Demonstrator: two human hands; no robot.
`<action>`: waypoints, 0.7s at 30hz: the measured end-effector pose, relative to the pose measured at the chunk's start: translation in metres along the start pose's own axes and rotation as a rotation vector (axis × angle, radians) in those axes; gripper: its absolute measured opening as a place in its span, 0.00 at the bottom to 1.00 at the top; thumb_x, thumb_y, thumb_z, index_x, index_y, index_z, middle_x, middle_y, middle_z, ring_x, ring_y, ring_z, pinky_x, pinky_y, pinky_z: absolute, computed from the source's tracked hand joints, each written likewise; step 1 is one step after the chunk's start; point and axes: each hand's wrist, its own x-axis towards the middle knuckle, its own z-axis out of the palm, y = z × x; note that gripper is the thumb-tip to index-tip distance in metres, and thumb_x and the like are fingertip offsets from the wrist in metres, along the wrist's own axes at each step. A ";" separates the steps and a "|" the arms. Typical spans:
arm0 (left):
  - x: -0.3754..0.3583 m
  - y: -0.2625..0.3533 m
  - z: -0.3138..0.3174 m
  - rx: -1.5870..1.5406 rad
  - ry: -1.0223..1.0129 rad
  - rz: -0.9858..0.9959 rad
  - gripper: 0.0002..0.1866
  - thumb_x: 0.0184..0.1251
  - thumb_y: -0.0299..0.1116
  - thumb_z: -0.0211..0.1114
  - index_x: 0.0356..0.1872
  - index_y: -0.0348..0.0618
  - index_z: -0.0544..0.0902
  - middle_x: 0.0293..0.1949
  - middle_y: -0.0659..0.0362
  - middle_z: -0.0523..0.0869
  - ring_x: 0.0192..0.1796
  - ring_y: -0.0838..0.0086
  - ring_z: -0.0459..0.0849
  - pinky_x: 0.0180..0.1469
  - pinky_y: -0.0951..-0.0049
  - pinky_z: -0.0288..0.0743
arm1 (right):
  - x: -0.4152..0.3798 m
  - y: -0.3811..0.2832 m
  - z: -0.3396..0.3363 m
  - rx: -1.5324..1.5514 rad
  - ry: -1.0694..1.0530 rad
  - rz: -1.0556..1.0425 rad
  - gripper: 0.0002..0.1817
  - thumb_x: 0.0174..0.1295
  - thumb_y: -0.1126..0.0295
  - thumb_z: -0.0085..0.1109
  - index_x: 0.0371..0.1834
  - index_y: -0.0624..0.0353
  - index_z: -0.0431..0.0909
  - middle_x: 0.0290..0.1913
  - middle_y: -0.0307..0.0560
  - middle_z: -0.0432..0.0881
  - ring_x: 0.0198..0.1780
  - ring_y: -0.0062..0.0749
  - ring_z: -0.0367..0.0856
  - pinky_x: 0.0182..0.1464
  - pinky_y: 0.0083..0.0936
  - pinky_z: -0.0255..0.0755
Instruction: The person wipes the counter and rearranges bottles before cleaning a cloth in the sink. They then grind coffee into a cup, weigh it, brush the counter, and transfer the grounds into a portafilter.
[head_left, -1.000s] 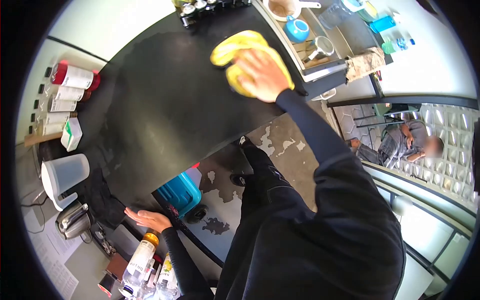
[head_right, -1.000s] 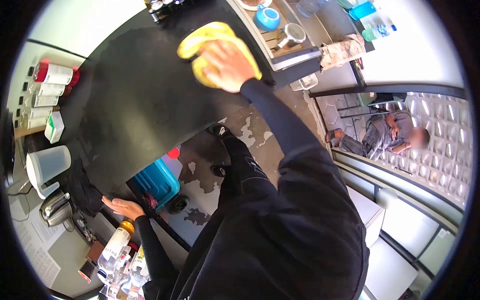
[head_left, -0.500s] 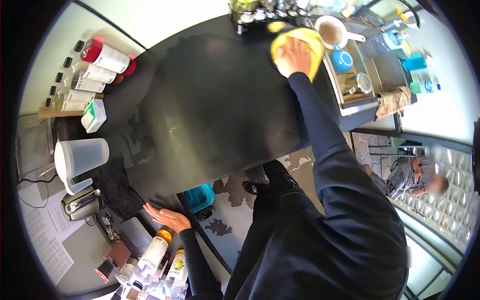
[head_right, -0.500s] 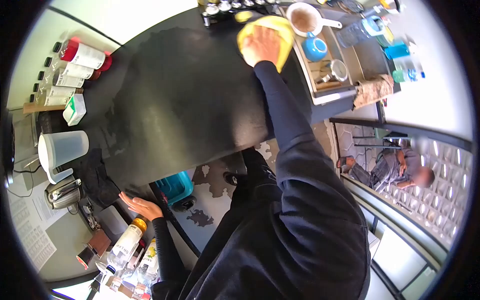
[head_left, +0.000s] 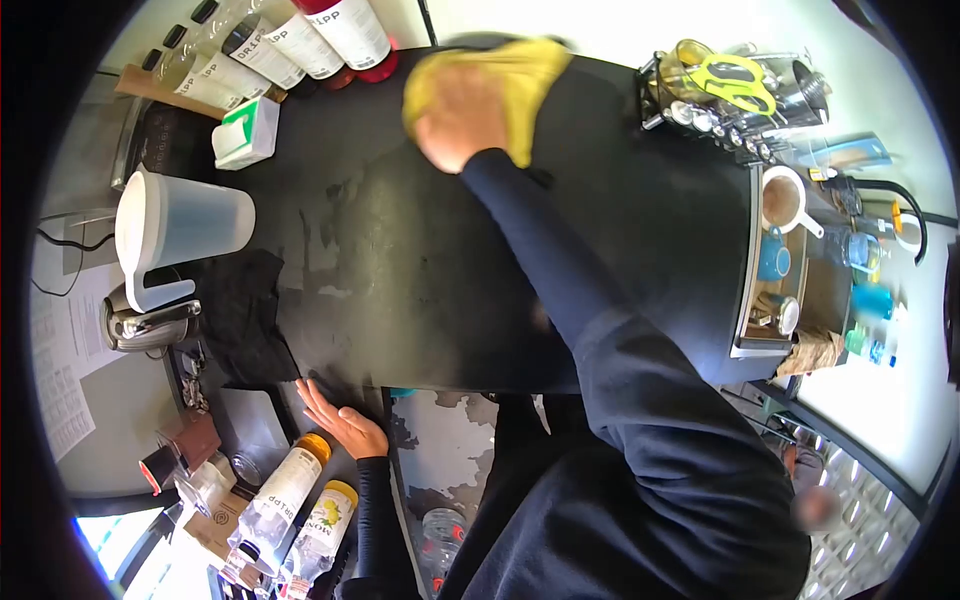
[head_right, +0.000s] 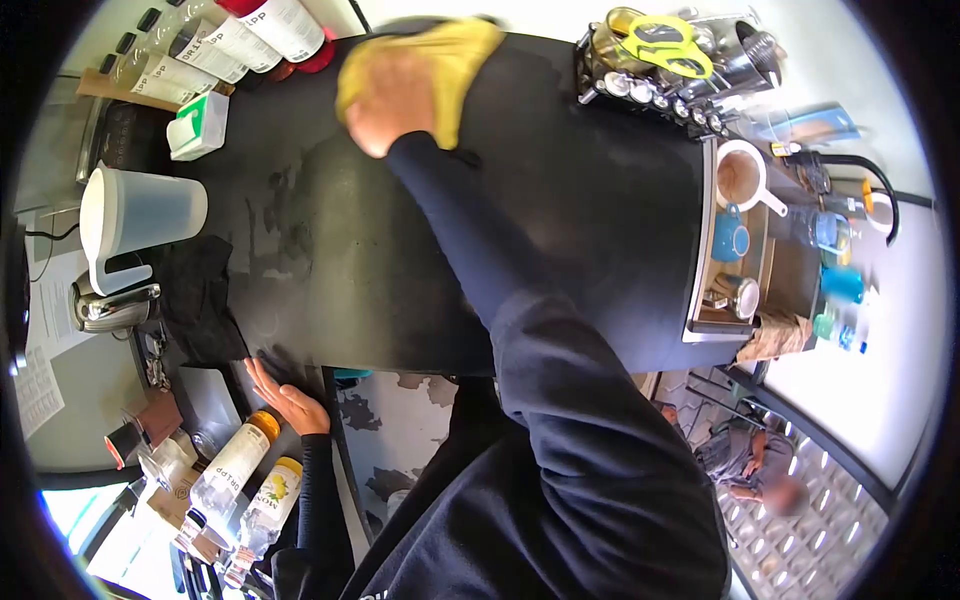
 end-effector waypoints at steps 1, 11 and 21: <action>0.000 -0.003 0.001 -0.012 0.013 -0.009 0.42 0.82 0.63 0.24 0.80 0.40 0.59 0.83 0.44 0.55 0.84 0.49 0.52 0.83 0.43 0.37 | -0.001 -0.006 0.005 0.061 0.042 -0.147 0.35 0.73 0.49 0.43 0.77 0.57 0.66 0.80 0.53 0.65 0.81 0.51 0.58 0.80 0.53 0.50; 0.004 0.004 -0.004 0.003 -0.012 -0.033 0.41 0.83 0.61 0.26 0.80 0.38 0.58 0.83 0.43 0.55 0.84 0.49 0.51 0.83 0.43 0.36 | -0.001 0.013 -0.031 -0.041 -0.083 0.189 0.35 0.73 0.49 0.43 0.81 0.49 0.63 0.83 0.54 0.58 0.83 0.54 0.52 0.82 0.56 0.41; 0.002 0.005 -0.009 0.036 -0.053 -0.024 0.38 0.84 0.56 0.28 0.80 0.36 0.59 0.82 0.42 0.56 0.84 0.48 0.52 0.83 0.43 0.37 | -0.012 -0.068 -0.015 0.139 -0.010 -0.133 0.28 0.67 0.55 0.53 0.68 0.55 0.76 0.68 0.54 0.77 0.72 0.51 0.70 0.77 0.50 0.57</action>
